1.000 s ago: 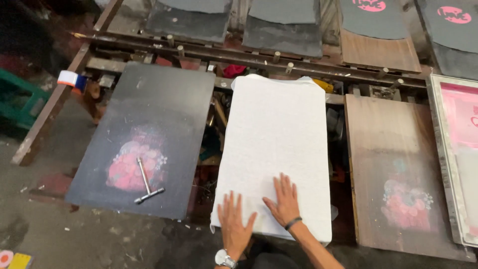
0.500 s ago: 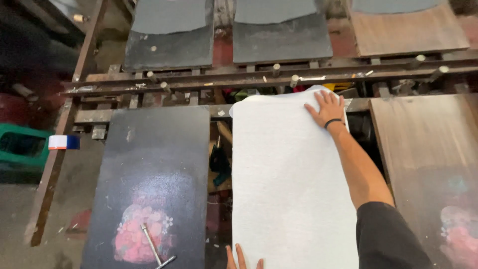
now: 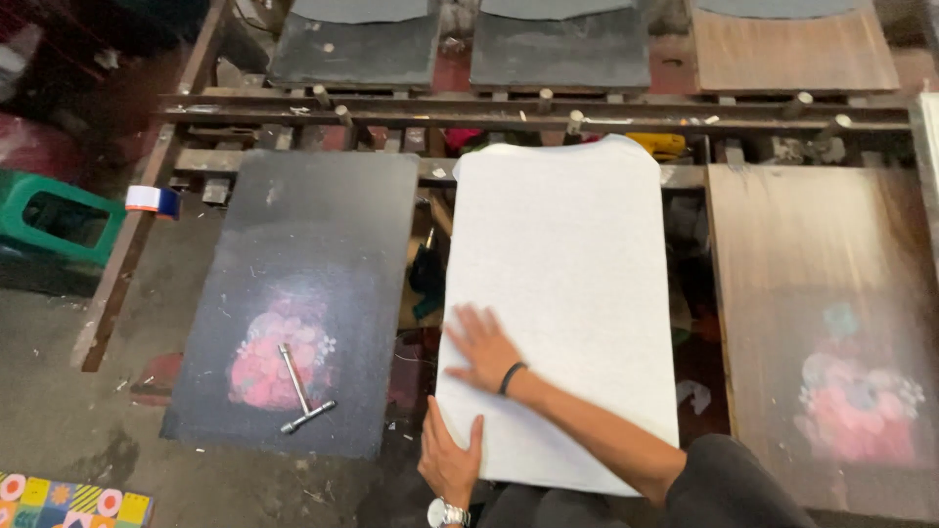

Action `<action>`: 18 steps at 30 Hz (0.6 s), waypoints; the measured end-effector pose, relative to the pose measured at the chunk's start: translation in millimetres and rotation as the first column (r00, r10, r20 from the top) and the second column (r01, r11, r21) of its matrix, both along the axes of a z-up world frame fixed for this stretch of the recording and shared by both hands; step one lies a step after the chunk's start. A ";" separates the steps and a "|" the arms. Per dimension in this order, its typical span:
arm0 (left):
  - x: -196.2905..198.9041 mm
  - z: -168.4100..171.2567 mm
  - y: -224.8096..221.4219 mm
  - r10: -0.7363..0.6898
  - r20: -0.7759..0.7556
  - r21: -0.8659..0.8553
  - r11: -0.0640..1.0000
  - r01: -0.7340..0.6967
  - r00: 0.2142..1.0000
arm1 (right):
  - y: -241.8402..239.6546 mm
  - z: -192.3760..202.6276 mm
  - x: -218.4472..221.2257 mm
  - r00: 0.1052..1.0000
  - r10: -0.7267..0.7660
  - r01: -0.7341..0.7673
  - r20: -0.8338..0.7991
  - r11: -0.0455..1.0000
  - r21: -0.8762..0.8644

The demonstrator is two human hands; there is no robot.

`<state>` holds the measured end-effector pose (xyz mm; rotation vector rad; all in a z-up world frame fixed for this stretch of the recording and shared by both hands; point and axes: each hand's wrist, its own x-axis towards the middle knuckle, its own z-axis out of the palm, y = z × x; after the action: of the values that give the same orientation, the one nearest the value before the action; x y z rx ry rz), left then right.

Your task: Arranging a white shirt on a screen printing board and preparing the screen frame by applying tape to its edges.

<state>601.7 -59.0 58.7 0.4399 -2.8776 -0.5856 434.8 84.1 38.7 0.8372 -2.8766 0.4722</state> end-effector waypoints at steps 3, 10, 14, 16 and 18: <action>10.3 10.0 -27.4 -0.006 0.226 0.305 0.950 -0.065 0.974 | -39.1 13.5 67.4 0.977 0.200 -0.188 0.076 0.972 -0.140; 87.8 -65.8 -72.3 -0.260 0.452 0.828 0.479 -0.292 0.853 | 177.8 -29.9 92.3 0.868 -0.491 0.497 -0.075 0.860 0.115; 132.3 -99.6 -39.6 -0.155 0.533 0.827 0.301 -0.474 0.831 | 249.9 39.2 152.5 0.613 -0.596 0.697 0.519 0.717 0.000; 147.1 -111.9 -10.8 -0.180 0.659 0.705 0.486 -0.517 0.730 | 236.3 35.9 171.1 0.590 -0.789 0.702 0.173 0.607 0.372; 158.9 -117.3 18.0 -0.332 0.661 0.727 0.507 -0.463 0.673 | 167.9 7.3 214.1 0.729 -0.677 0.629 0.104 0.722 0.288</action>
<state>760.6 -40.9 -58.6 1.1784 -2.8762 -2.4138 648.9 252.0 45.9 -0.2879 -3.1720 0.1309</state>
